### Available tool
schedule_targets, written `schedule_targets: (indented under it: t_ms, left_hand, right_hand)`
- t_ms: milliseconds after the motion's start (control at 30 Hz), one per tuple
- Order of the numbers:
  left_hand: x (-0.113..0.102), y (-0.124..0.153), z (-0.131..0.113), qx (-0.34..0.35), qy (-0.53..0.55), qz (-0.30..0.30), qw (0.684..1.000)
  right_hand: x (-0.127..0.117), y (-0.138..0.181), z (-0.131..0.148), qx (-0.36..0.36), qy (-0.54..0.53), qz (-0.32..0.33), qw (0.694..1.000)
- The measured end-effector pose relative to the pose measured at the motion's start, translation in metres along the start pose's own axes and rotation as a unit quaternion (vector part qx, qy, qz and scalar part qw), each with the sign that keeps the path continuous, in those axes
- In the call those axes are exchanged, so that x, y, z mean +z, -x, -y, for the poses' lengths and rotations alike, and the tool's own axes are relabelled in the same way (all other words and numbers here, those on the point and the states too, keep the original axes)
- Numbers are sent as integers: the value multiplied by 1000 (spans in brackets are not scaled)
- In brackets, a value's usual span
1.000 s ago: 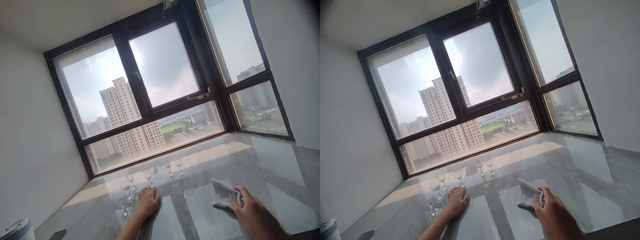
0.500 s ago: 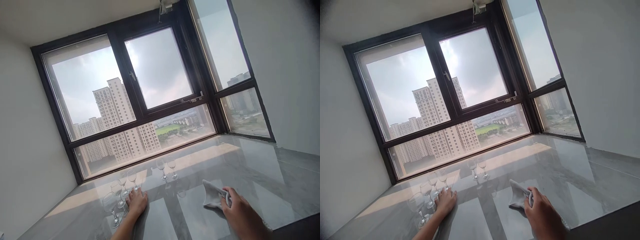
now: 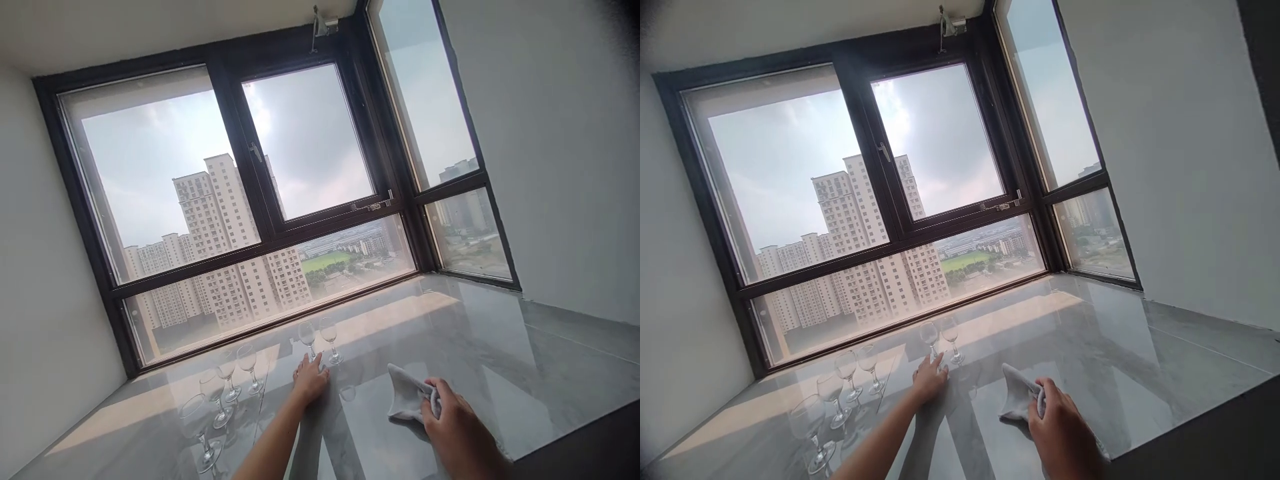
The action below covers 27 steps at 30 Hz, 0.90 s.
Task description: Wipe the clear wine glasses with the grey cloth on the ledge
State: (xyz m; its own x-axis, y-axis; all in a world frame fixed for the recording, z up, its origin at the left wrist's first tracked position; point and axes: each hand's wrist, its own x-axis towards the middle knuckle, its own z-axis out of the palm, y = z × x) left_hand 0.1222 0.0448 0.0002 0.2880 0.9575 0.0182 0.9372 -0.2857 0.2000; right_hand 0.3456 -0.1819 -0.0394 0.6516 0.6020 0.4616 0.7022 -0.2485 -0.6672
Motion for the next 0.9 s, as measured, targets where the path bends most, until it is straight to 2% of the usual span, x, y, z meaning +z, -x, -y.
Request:
schedule_targets:
  t_ms: [133, 233, 333, 467, 667, 767, 900]
  left_hand:
    - [-3, -3, 2, 4, -7, 16, 1000]
    - [-3, 5, 8, 8, -14, 15, 1000]
    - [-5, 22, 19, 13, -27, -2, 1000]
    - [-9, 59, 44, 11, -48, -22, 999]
    - [-14, 114, 93, -54, -74, -42, 995]
    - [-21, 120, 114, -96, -82, -45, 991]
    - [-28, 112, 129, -145, -74, -25, 986]
  right_hand:
    - [0, -1, -1, -8, -7, -9, 1000]
    - [-2, -2, -2, 11, -27, 27, 999]
    - [-1, -2, -5, 19, -40, 52, 998]
    - [6, -2, -11, 6, -38, 32, 999]
    - [14, -3, -15, 4, -39, 15, 999]
    - [15, -4, -16, -2, -34, 7, 999]
    - [16, -6, -18, 4, -42, 14, 999]
